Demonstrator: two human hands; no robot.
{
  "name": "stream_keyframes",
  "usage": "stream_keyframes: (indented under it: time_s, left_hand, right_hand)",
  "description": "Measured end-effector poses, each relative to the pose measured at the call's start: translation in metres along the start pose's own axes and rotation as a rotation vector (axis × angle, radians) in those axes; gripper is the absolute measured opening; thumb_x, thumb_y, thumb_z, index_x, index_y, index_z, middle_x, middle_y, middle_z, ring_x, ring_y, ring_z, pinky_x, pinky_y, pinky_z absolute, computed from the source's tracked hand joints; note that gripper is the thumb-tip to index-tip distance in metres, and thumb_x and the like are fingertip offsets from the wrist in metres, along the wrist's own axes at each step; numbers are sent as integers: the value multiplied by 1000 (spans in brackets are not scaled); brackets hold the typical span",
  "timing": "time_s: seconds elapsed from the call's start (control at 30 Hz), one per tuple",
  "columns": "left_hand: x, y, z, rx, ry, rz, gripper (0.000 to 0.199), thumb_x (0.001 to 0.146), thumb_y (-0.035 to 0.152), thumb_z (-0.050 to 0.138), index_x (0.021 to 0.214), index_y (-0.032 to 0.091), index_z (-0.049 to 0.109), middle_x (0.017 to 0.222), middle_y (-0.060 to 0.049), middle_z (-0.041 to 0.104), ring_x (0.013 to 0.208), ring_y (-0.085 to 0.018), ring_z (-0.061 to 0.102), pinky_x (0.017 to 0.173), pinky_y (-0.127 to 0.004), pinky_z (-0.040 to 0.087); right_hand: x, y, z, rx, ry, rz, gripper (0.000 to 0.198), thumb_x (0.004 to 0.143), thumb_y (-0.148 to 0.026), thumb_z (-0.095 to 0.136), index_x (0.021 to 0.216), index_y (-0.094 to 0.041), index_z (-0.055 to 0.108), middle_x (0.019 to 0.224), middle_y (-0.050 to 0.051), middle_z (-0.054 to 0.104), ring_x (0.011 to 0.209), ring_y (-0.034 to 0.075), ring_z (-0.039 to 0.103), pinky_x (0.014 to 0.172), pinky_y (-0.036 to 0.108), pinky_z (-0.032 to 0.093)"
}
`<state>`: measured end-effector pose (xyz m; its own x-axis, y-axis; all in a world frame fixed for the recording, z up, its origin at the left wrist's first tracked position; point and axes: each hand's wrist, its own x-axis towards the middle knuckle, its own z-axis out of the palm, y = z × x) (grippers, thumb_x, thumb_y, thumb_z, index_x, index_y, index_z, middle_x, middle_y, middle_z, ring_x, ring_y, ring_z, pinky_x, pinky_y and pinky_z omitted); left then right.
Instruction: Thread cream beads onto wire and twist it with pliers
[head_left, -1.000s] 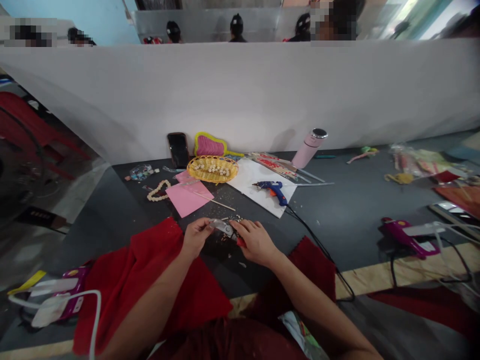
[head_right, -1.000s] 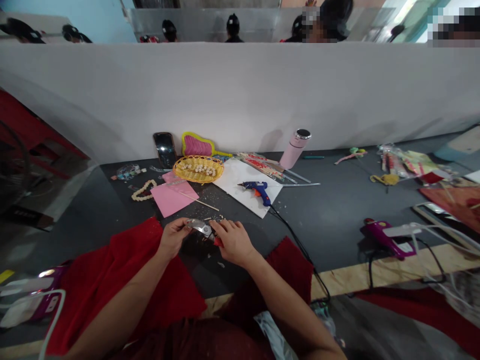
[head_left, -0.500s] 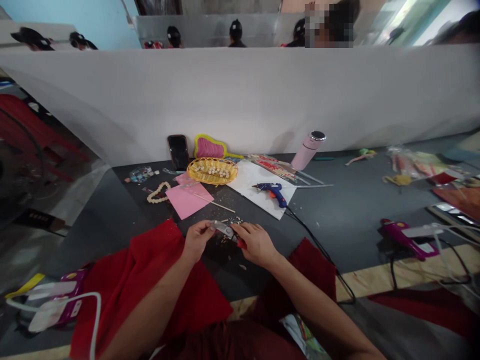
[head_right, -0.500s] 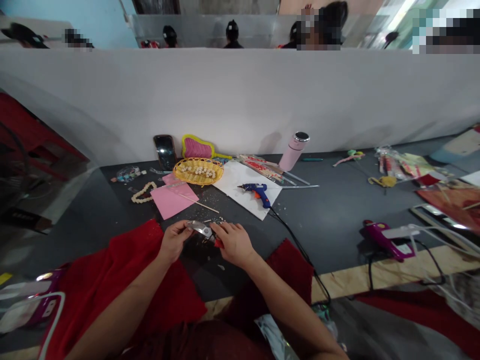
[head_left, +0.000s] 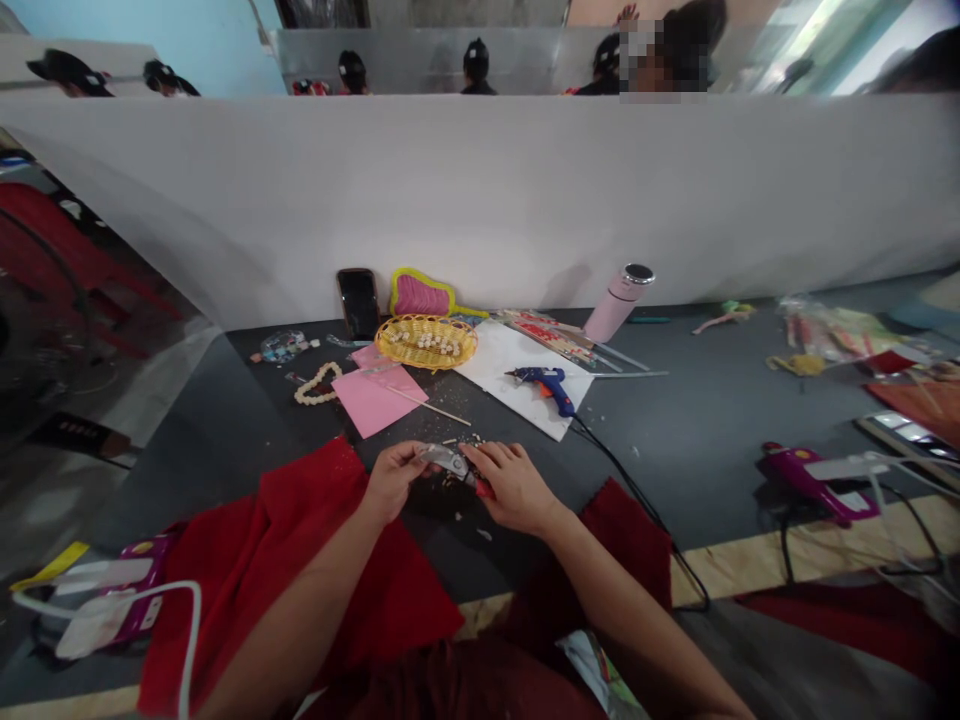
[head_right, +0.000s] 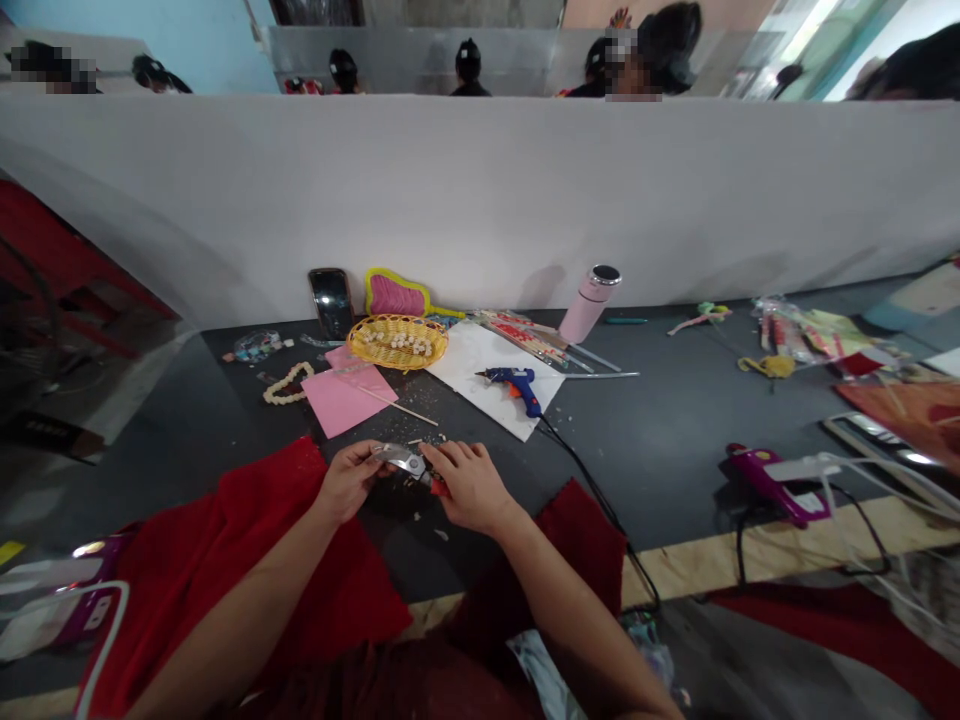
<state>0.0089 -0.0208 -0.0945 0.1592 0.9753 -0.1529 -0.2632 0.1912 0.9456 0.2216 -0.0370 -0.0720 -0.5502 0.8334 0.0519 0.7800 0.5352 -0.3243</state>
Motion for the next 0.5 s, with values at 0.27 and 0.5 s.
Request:
stream_keyframes:
  time_s: [0.27,0.5]
  left_hand:
    - [1,5,0,-68,79,4,21,67,33,72,67,13,65,64,-3,65,55,-9,50,56,-22,38]
    - [3,1,-1,76,94,65,17,69,30,71,73,13,67,67,-3,67,57,-9,51,59,-22,39]
  right_hand:
    - [1,13,5,-64,56,125,57,83,-22,50,137,-23,34,121,11,52,109,23,46,88,35,33]
    - [1,28,14,-141,192,361,59,86,-41,51,139,-24,32,119,11,53,108,26,48,86,37,37]
